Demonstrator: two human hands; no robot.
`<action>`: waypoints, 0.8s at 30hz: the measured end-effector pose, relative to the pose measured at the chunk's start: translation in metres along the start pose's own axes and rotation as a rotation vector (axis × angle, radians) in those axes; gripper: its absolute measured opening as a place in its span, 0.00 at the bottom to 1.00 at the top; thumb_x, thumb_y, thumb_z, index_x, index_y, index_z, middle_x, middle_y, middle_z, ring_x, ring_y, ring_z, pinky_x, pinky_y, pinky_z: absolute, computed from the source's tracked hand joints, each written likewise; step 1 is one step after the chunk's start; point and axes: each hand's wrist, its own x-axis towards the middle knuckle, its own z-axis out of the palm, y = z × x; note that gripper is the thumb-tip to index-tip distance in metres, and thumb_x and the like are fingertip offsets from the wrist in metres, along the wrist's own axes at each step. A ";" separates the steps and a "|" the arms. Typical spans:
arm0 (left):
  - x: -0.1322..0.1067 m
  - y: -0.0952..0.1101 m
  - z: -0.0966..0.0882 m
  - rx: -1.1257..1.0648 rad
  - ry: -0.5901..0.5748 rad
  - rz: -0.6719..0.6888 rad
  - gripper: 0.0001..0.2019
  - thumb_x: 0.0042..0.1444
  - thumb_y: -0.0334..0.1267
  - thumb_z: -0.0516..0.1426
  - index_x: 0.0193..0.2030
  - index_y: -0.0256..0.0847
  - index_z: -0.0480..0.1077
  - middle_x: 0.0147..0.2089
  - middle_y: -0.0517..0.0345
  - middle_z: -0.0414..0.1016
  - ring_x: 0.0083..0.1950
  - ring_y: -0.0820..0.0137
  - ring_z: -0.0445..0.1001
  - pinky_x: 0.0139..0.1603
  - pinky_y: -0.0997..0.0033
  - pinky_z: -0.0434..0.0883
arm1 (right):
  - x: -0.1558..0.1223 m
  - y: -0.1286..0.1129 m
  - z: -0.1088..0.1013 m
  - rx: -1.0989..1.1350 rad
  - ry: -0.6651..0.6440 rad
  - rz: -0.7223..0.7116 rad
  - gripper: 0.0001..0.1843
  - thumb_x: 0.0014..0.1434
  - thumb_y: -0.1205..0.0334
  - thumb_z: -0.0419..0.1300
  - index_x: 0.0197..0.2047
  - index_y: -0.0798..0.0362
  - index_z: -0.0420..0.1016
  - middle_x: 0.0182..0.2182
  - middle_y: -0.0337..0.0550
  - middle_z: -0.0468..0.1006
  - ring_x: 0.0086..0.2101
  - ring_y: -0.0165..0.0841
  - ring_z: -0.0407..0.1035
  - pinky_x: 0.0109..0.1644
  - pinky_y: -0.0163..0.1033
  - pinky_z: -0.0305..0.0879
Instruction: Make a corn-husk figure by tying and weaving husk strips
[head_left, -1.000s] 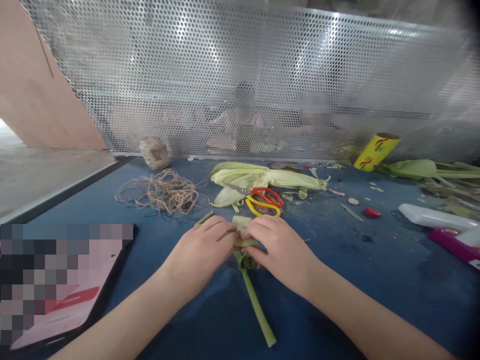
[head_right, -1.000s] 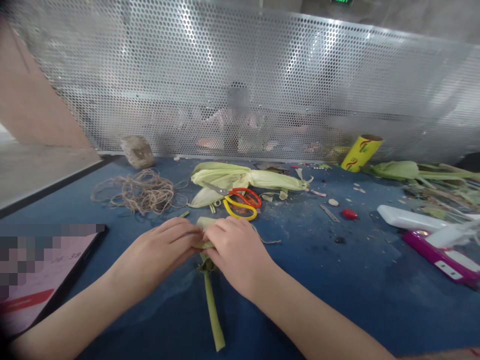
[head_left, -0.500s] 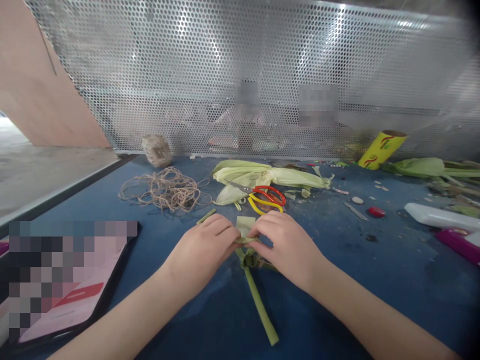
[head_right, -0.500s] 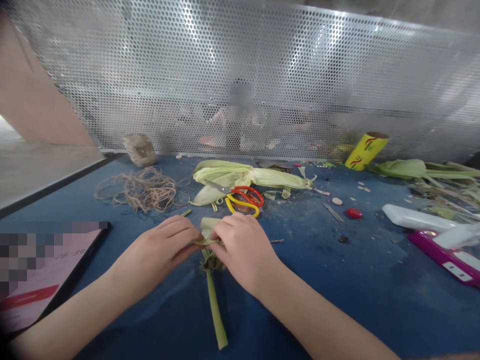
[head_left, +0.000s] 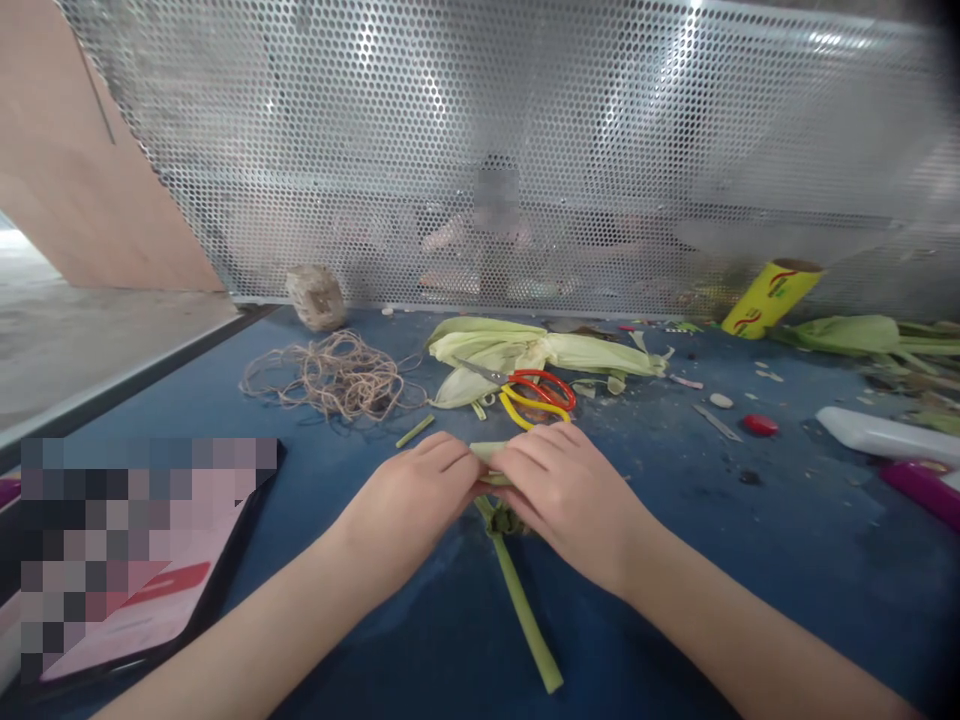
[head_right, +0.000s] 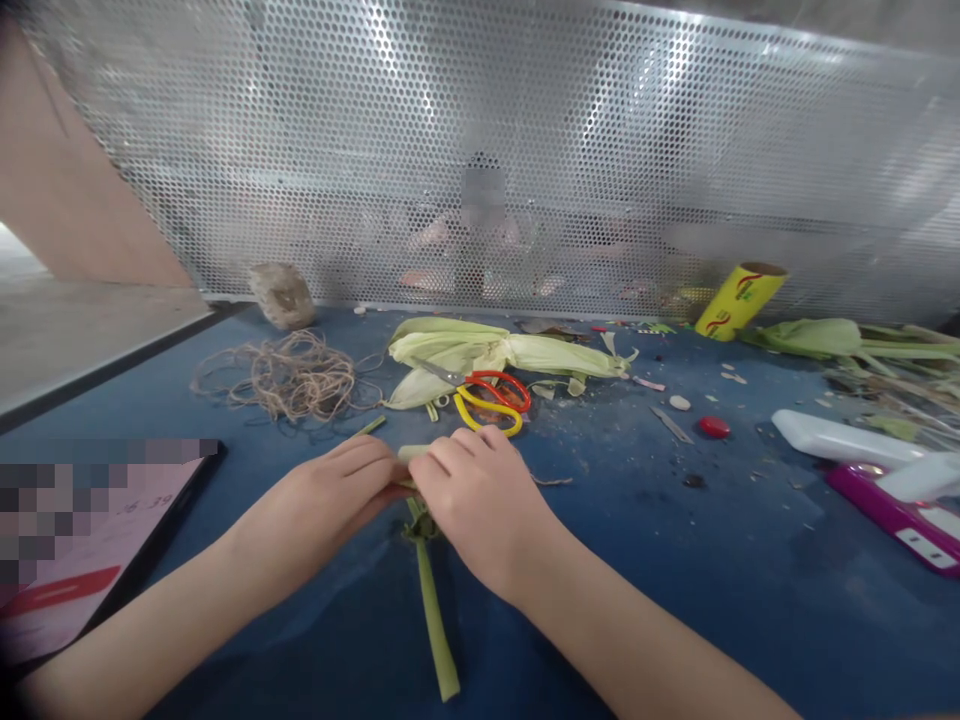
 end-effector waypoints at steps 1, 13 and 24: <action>0.000 0.001 0.000 0.006 -0.020 -0.015 0.09 0.59 0.31 0.48 0.29 0.37 0.65 0.31 0.56 0.69 0.35 0.68 0.69 0.35 0.69 0.70 | 0.000 0.000 0.001 -0.056 0.007 -0.041 0.03 0.55 0.71 0.56 0.31 0.55 0.69 0.28 0.42 0.72 0.32 0.34 0.63 0.37 0.40 0.55; 0.002 0.006 -0.006 0.081 -0.004 0.020 0.05 0.54 0.31 0.53 0.28 0.37 0.64 0.30 0.57 0.69 0.33 0.67 0.69 0.32 0.69 0.70 | -0.001 -0.001 0.003 -0.125 0.056 -0.171 0.10 0.57 0.74 0.52 0.27 0.57 0.70 0.23 0.43 0.68 0.28 0.33 0.58 0.34 0.38 0.53; 0.000 0.000 -0.005 0.201 0.011 0.078 0.06 0.54 0.27 0.52 0.30 0.36 0.69 0.31 0.55 0.71 0.37 0.66 0.70 0.36 0.66 0.73 | 0.000 0.000 0.004 -0.184 0.069 -0.102 0.08 0.56 0.71 0.53 0.38 0.58 0.72 0.31 0.45 0.71 0.34 0.36 0.63 0.38 0.41 0.56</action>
